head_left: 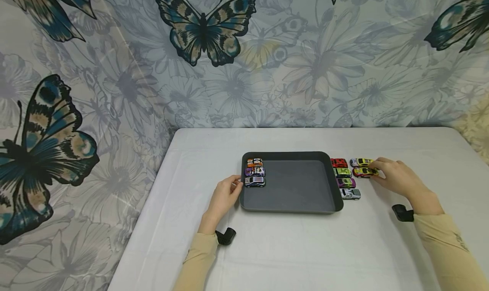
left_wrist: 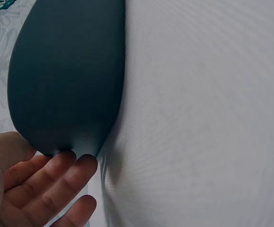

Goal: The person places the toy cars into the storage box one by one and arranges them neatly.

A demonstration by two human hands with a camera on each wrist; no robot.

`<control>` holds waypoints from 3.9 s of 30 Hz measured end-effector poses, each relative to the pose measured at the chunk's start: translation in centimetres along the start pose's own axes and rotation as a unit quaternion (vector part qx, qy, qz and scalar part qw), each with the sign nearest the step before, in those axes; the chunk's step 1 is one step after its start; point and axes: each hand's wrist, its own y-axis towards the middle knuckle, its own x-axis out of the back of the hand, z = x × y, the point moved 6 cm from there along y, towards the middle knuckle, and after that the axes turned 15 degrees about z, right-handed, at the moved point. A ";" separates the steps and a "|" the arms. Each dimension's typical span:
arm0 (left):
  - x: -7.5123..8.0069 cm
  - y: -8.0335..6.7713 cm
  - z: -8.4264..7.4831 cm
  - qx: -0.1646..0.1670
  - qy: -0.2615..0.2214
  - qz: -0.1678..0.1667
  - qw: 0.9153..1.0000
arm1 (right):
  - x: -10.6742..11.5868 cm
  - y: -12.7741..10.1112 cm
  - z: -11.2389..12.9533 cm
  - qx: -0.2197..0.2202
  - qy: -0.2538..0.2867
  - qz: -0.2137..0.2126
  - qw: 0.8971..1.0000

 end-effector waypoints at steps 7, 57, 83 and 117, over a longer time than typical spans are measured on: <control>0.0 -0.1 -0.1 -0.004 0.000 -0.004 1.000 | -0.2 0.2 -0.2 -0.005 0.013 0.006 1.000; 0.0 0.1 0.1 -0.002 0.002 -0.005 1.000 | 2.8 0.3 2.5 0.034 -0.034 -0.070 0.996; 0.0 0.1 0.2 0.000 0.004 0.000 1.000 | 5.5 2.5 8.5 0.098 -0.060 -0.101 0.988; 0.0 0.2 0.2 0.004 0.006 -0.003 1.000 | 2.7 8.0 16.7 0.161 -0.089 -0.019 0.983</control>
